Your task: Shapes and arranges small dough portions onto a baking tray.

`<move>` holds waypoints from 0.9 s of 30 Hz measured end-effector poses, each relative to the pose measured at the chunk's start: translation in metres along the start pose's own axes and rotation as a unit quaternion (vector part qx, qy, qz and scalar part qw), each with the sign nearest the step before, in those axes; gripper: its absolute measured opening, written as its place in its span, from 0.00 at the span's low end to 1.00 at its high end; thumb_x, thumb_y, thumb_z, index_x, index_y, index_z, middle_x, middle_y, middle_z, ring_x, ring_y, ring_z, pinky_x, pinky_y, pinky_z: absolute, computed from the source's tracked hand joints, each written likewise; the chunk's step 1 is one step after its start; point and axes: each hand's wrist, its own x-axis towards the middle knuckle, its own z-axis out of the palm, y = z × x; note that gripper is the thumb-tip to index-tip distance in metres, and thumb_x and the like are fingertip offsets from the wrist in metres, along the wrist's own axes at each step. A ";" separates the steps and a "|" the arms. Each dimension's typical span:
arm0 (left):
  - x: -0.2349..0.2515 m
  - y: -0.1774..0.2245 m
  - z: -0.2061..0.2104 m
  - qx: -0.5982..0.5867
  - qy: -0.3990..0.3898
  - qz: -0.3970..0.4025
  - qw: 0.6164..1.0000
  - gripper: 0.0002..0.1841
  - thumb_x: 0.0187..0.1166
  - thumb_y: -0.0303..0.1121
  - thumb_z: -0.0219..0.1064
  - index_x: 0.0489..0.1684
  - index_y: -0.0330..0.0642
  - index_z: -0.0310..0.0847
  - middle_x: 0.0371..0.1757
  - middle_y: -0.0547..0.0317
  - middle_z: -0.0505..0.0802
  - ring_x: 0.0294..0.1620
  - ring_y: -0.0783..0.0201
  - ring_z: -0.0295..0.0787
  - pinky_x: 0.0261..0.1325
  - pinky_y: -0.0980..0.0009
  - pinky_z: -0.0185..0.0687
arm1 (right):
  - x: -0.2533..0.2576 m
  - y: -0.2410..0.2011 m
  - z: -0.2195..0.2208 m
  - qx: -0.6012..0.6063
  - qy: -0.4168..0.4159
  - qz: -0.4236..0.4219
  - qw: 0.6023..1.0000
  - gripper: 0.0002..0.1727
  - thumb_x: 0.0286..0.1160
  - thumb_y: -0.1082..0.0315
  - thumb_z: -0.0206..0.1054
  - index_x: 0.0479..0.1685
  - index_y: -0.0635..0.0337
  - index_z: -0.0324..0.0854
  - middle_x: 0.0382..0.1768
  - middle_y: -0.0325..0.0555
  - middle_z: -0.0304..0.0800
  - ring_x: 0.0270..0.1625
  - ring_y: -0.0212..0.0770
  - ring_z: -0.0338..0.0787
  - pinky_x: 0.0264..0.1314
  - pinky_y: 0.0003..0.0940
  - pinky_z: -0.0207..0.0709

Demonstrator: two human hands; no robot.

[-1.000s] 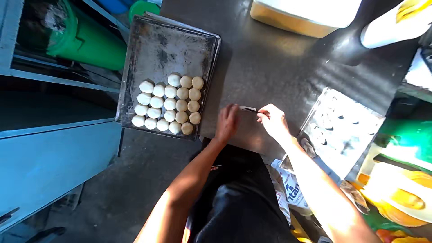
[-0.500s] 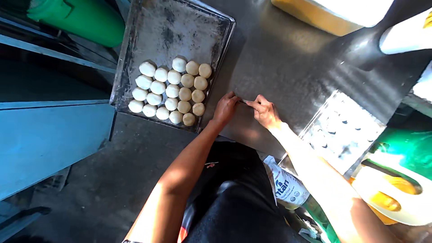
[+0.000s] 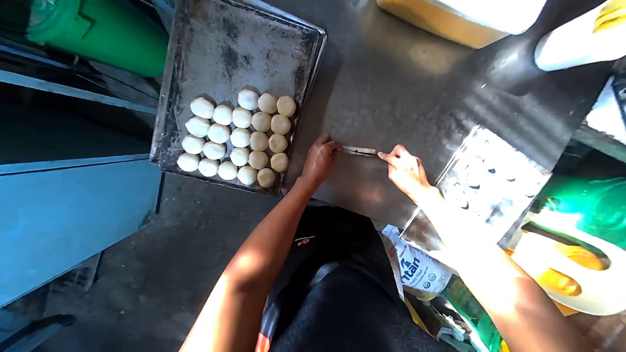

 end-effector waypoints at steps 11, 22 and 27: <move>0.009 0.053 0.008 0.017 -0.009 -0.045 0.999 0.09 0.76 0.36 0.75 0.44 0.41 0.89 0.59 0.44 0.87 0.65 0.44 0.82 0.66 0.47 0.83 | -0.003 -0.026 0.024 0.138 0.207 0.201 0.948 0.21 0.82 0.61 0.67 0.73 0.54 0.84 0.77 0.48 0.80 0.79 0.45 0.79 0.82 0.43 0.74; -0.036 0.142 0.055 -0.149 -0.102 0.080 0.980 0.08 0.81 0.36 0.71 0.49 0.43 0.86 0.42 0.60 0.94 0.36 0.68 0.92 0.40 0.66 0.93 | -0.097 -0.055 0.009 0.527 0.262 0.312 0.746 0.12 0.74 0.72 0.69 0.54 0.59 0.89 0.50 0.44 0.95 0.53 0.35 0.93 0.59 0.38 0.89; -0.064 0.173 0.119 -0.222 -0.269 0.013 0.937 0.11 0.80 0.35 0.71 0.49 0.35 0.86 0.39 0.55 0.95 0.38 0.64 0.94 0.47 0.64 0.94 | -0.203 -0.050 -0.016 0.704 0.270 0.373 0.541 0.18 0.86 0.63 0.59 0.66 0.62 0.80 0.49 0.48 0.91 0.51 0.42 0.91 0.58 0.43 0.87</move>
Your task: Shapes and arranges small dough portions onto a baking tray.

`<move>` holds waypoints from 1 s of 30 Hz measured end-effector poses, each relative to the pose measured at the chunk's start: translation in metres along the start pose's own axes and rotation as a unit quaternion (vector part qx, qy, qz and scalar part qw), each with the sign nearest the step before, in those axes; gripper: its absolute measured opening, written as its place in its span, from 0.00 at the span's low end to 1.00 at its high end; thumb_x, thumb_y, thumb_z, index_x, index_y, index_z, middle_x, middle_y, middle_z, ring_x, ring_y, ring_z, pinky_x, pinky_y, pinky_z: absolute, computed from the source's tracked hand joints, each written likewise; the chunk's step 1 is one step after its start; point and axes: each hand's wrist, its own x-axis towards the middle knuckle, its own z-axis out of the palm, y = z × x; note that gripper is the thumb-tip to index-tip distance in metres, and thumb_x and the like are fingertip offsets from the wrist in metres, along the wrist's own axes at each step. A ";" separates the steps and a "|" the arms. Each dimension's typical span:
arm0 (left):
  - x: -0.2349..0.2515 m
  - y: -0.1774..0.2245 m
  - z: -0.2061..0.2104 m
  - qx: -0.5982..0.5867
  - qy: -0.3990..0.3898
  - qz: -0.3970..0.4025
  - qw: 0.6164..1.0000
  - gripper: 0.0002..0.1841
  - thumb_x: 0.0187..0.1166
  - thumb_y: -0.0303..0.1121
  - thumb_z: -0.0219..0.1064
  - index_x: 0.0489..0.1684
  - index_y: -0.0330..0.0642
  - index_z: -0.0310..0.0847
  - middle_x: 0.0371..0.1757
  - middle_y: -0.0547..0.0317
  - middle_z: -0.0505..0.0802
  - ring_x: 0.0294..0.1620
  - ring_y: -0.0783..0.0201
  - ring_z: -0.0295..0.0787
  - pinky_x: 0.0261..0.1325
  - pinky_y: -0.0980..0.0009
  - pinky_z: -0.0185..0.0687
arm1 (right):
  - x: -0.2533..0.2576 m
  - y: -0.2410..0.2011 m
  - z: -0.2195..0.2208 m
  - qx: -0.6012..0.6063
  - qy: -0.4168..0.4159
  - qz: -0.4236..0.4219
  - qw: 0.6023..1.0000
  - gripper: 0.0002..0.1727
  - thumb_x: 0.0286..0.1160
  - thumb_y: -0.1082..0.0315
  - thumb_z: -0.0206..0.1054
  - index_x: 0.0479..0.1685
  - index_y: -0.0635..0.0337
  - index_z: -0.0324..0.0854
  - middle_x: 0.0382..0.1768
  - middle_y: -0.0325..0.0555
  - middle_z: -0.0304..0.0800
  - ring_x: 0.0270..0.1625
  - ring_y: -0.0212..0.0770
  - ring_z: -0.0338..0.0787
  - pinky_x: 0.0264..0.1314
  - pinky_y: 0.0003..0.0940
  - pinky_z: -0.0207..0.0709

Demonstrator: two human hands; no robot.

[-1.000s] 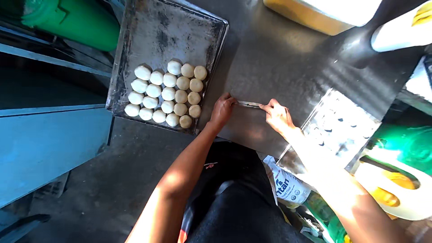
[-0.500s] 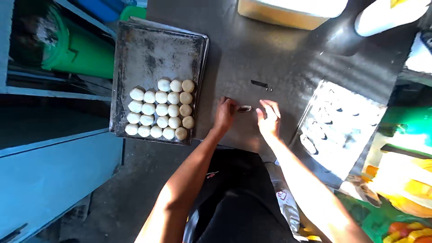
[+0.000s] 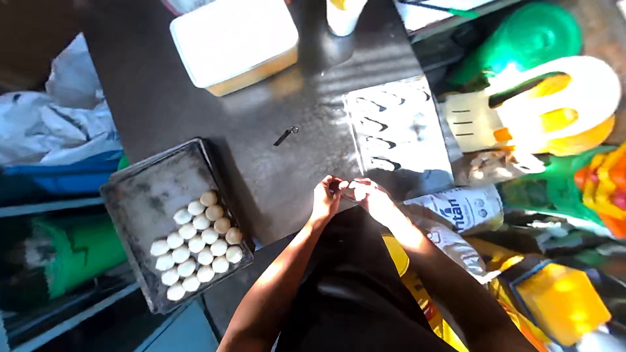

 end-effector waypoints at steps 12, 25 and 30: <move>0.041 -0.020 0.110 0.272 -0.093 0.007 0.958 0.11 0.79 0.36 0.71 0.53 0.43 0.89 0.52 0.52 0.94 0.57 0.55 0.90 0.65 0.54 0.85 | -0.015 0.003 -0.145 -0.451 0.161 -0.095 0.872 0.10 0.74 0.68 0.72 0.50 0.61 0.90 0.45 0.51 0.94 0.44 0.43 0.93 0.52 0.45 0.88; -0.028 -0.011 -0.142 0.442 0.251 0.049 0.860 0.17 0.85 0.43 0.65 0.67 0.54 0.87 0.68 0.54 0.89 0.71 0.52 0.83 0.71 0.50 0.80 | -0.026 -0.039 -0.095 -0.682 0.101 -0.090 0.719 0.19 0.80 0.71 0.61 0.67 0.61 0.85 0.67 0.68 0.85 0.69 0.71 0.84 0.71 0.74 0.72; -0.109 -0.050 -0.359 0.388 0.492 -0.242 0.741 0.25 0.88 0.53 0.54 0.75 0.52 0.80 0.74 0.43 0.85 0.80 0.33 0.70 0.74 0.24 0.60 | -0.008 -0.050 -0.012 -0.613 0.064 -0.225 0.755 0.15 0.83 0.66 0.63 0.57 0.66 0.89 0.57 0.65 0.91 0.60 0.62 0.91 0.66 0.61 0.81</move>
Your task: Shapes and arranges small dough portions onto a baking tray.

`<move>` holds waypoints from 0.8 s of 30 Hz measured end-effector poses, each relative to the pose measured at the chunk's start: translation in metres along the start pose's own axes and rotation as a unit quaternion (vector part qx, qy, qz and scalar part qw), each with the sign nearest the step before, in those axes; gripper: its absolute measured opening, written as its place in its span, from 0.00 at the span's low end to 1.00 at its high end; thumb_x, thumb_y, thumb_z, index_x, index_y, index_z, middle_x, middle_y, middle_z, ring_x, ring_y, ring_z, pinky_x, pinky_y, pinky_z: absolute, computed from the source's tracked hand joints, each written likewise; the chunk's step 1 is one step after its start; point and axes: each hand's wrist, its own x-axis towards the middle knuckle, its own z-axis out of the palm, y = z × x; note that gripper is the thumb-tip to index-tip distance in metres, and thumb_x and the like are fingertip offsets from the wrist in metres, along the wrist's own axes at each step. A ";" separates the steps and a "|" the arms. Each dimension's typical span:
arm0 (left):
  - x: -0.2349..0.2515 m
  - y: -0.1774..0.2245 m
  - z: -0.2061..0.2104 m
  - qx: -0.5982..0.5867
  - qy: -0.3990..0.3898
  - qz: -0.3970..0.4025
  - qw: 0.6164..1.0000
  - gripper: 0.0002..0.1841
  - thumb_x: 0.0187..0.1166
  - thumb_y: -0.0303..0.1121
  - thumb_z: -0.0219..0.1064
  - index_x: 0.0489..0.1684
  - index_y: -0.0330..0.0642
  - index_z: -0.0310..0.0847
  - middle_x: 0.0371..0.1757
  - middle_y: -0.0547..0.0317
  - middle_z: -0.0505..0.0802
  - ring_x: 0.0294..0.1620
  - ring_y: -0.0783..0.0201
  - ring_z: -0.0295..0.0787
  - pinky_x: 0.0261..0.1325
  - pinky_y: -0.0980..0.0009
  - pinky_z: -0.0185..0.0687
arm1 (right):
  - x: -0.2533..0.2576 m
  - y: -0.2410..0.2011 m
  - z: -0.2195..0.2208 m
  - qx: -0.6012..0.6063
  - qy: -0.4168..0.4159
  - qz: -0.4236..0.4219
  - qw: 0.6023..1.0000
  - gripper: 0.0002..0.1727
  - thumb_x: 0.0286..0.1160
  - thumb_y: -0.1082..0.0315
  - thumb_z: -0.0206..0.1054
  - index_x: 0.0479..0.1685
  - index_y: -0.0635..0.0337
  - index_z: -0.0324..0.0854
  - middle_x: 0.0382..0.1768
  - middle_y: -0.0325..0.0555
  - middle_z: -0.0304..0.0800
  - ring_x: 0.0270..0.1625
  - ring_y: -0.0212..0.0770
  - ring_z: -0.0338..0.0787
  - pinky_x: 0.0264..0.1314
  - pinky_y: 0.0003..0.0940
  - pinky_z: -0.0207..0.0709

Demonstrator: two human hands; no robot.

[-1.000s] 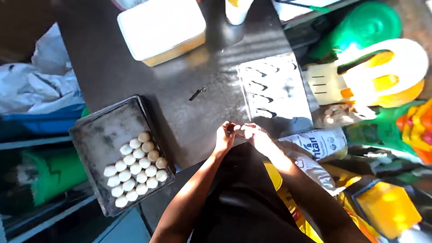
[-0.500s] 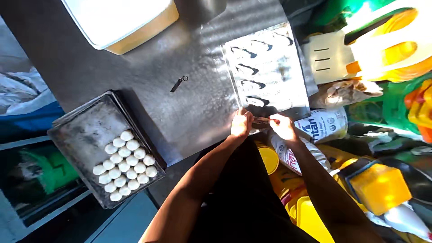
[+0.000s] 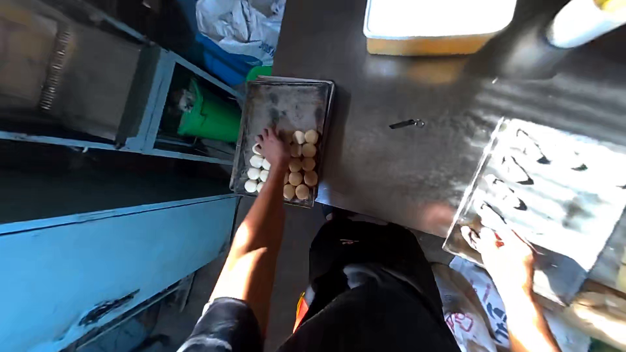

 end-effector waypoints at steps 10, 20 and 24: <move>-0.112 0.045 -0.059 -0.292 -0.040 0.228 0.928 0.09 0.85 0.34 0.65 0.53 0.43 0.88 0.58 0.51 0.91 0.69 0.49 0.81 0.74 0.48 0.76 | 0.067 -0.233 0.107 0.270 -0.188 -0.167 0.929 0.38 0.76 0.57 0.75 0.87 0.51 0.69 0.81 0.46 0.78 0.72 0.39 0.88 0.69 0.38 0.88; -0.226 0.046 0.050 -0.166 -0.183 0.257 0.934 0.30 0.90 0.49 0.55 0.89 0.47 0.65 0.88 0.55 0.73 0.90 0.56 0.64 0.88 0.48 0.64 | 0.060 -0.158 0.156 0.084 -0.014 -0.273 0.958 0.17 0.81 0.71 0.61 0.64 0.55 0.88 0.74 0.53 0.81 0.81 0.51 0.76 0.83 0.49 0.73; -0.234 0.055 0.071 -0.047 -0.220 0.350 0.909 0.28 0.92 0.46 0.49 0.89 0.46 0.64 0.92 0.53 0.66 0.96 0.52 0.49 0.93 0.39 0.44 | 0.042 -0.138 0.167 0.017 -0.047 -0.282 0.958 0.21 0.78 0.73 0.57 0.61 0.51 0.92 0.74 0.45 0.86 0.84 0.50 0.76 0.85 0.48 0.72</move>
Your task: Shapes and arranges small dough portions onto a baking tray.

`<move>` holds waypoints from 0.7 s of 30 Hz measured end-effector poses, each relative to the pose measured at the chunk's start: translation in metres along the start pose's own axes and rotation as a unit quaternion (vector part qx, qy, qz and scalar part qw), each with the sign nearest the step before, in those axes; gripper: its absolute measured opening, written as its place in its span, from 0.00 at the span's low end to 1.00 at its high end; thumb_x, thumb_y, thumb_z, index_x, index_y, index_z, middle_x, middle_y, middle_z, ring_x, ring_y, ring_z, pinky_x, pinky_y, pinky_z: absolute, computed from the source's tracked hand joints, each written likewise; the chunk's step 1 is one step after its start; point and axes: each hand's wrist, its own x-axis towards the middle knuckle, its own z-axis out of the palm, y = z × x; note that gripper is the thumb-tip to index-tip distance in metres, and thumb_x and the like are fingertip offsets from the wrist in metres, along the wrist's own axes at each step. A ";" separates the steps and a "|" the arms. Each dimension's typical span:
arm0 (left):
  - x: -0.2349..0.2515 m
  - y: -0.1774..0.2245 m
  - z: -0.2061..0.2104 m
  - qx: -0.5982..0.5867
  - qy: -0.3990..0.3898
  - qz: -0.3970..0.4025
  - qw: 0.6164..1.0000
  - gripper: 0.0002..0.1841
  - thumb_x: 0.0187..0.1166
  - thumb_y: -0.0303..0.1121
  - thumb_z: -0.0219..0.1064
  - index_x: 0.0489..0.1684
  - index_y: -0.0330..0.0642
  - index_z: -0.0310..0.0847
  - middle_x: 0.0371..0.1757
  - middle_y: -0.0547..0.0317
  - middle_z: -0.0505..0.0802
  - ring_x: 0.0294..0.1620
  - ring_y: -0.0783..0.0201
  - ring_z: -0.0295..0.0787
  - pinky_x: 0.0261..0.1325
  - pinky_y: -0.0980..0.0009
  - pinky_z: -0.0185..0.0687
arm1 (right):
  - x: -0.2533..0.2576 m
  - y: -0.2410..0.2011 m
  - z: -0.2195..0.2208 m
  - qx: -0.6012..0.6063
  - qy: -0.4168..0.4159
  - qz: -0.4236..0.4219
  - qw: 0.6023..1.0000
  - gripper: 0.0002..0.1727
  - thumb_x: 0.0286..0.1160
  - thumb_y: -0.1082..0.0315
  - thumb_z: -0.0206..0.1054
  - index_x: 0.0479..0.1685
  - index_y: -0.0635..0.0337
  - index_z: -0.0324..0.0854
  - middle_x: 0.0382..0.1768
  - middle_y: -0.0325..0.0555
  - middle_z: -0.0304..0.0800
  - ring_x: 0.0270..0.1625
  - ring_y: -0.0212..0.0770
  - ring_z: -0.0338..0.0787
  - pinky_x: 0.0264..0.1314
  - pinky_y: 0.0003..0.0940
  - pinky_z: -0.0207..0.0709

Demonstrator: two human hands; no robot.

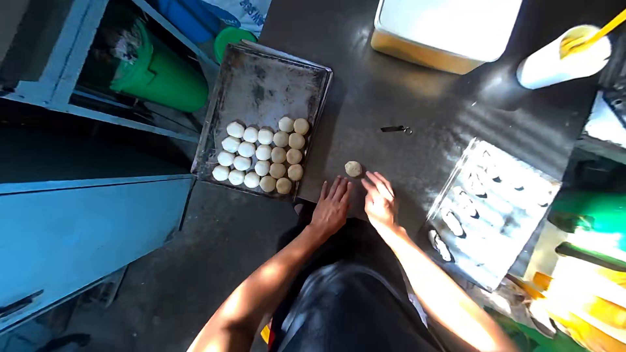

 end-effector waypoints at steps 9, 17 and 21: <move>0.025 -0.014 0.060 0.049 -0.029 0.060 0.997 0.38 0.91 0.55 0.44 0.93 0.35 0.53 0.98 0.49 0.43 0.99 0.53 0.27 0.98 0.48 0.31 | -0.003 0.041 0.035 -0.168 -0.151 -0.053 0.973 0.44 0.71 0.81 0.58 0.91 0.36 0.64 0.94 0.24 0.54 0.98 0.47 0.38 0.92 0.78 0.31; 0.026 -0.003 0.040 0.008 -0.005 0.107 0.994 0.37 0.90 0.52 0.47 0.95 0.39 0.49 0.96 0.44 0.55 0.98 0.50 0.41 0.97 0.49 0.39 | 0.091 0.014 -0.002 -0.018 -0.143 -0.047 0.988 0.20 0.85 0.64 0.60 0.71 0.47 0.87 0.67 0.45 0.91 0.69 0.49 0.88 0.74 0.50 0.79; 0.043 -0.006 0.059 0.052 -0.023 0.133 0.989 0.36 0.92 0.55 0.39 0.87 0.34 0.64 0.88 0.40 0.71 0.92 0.45 0.59 0.95 0.48 0.47 | 0.108 0.017 0.027 -0.048 -0.252 -0.148 0.955 0.16 0.80 0.46 0.66 0.47 0.42 0.95 0.44 0.45 0.88 0.51 0.48 0.87 0.53 0.51 0.81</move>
